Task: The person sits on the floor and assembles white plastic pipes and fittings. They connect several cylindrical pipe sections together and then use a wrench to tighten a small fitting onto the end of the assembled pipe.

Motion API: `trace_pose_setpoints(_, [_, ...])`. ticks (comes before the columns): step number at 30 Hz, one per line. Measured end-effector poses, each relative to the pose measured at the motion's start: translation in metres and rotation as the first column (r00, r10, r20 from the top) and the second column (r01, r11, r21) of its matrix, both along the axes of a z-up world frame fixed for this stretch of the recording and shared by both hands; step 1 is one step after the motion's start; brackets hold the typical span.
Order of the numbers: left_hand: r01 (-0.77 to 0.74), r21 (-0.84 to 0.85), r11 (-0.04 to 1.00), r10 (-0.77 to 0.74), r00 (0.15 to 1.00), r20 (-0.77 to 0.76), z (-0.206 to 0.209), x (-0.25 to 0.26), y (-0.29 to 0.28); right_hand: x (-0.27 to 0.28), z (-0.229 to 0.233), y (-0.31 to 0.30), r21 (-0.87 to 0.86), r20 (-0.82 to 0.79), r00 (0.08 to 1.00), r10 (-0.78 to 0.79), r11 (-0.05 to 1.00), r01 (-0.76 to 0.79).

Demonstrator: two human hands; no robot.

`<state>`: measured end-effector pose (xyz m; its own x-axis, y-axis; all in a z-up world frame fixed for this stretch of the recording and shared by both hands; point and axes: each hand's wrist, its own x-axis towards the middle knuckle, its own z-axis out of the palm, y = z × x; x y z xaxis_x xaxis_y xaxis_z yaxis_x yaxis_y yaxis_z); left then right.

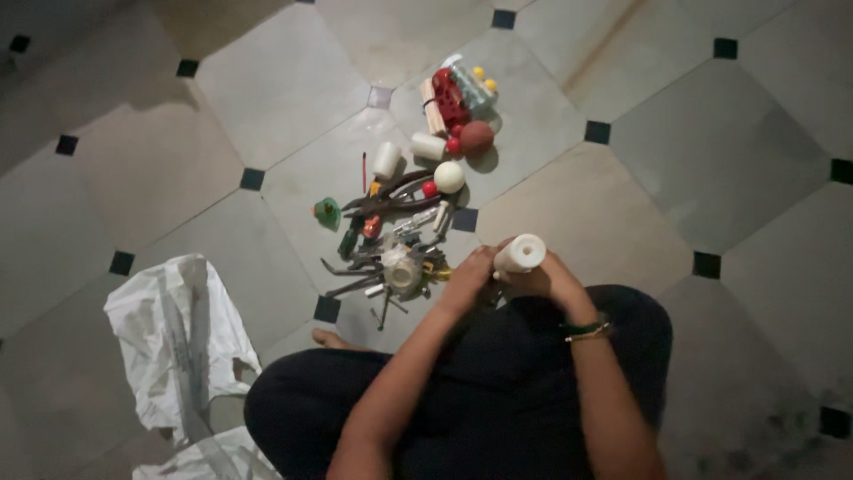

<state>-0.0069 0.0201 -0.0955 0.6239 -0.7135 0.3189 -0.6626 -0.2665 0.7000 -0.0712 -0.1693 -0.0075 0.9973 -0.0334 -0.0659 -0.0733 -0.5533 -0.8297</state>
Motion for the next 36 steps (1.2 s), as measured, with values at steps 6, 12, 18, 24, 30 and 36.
trace_pose_setpoints(6, [-0.039,0.087,0.995,0.037,0.999,0.021,0.001,-0.001,-0.008,-0.003,-0.007,-0.001,-0.004,-0.051,0.996,-0.069,0.998,0.069])
trace_pose_setpoints(12, [-0.133,0.122,0.984,0.103,0.969,0.223,0.01,-0.003,-0.008,0.002,-0.031,-0.008,-0.056,-0.027,0.998,-0.057,0.997,0.055])
trace_pose_setpoints(18, [-0.23,0.185,0.956,0.174,0.946,0.275,0.029,-0.008,-0.004,0.004,-0.062,-0.013,-0.063,-0.015,0.998,-0.066,0.996,0.065])
trace_pose_setpoints(24, [-0.263,0.171,0.949,0.207,0.934,0.291,0.036,-0.012,-0.007,0.004,-0.081,-0.021,-0.127,-0.131,0.986,-0.106,0.988,0.09])
trace_pose_setpoints(30, [-0.173,0.127,0.977,0.123,0.936,0.329,0.021,-0.001,-0.001,-0.004,-0.077,-0.024,-0.225,0.117,0.988,-0.097,0.967,0.122])
trace_pose_setpoints(36, [-0.176,0.208,0.962,0.077,0.907,0.413,-0.01,0.008,-0.006,-0.008,-0.037,-0.019,-0.268,-0.164,0.95,-0.266,0.939,0.216])
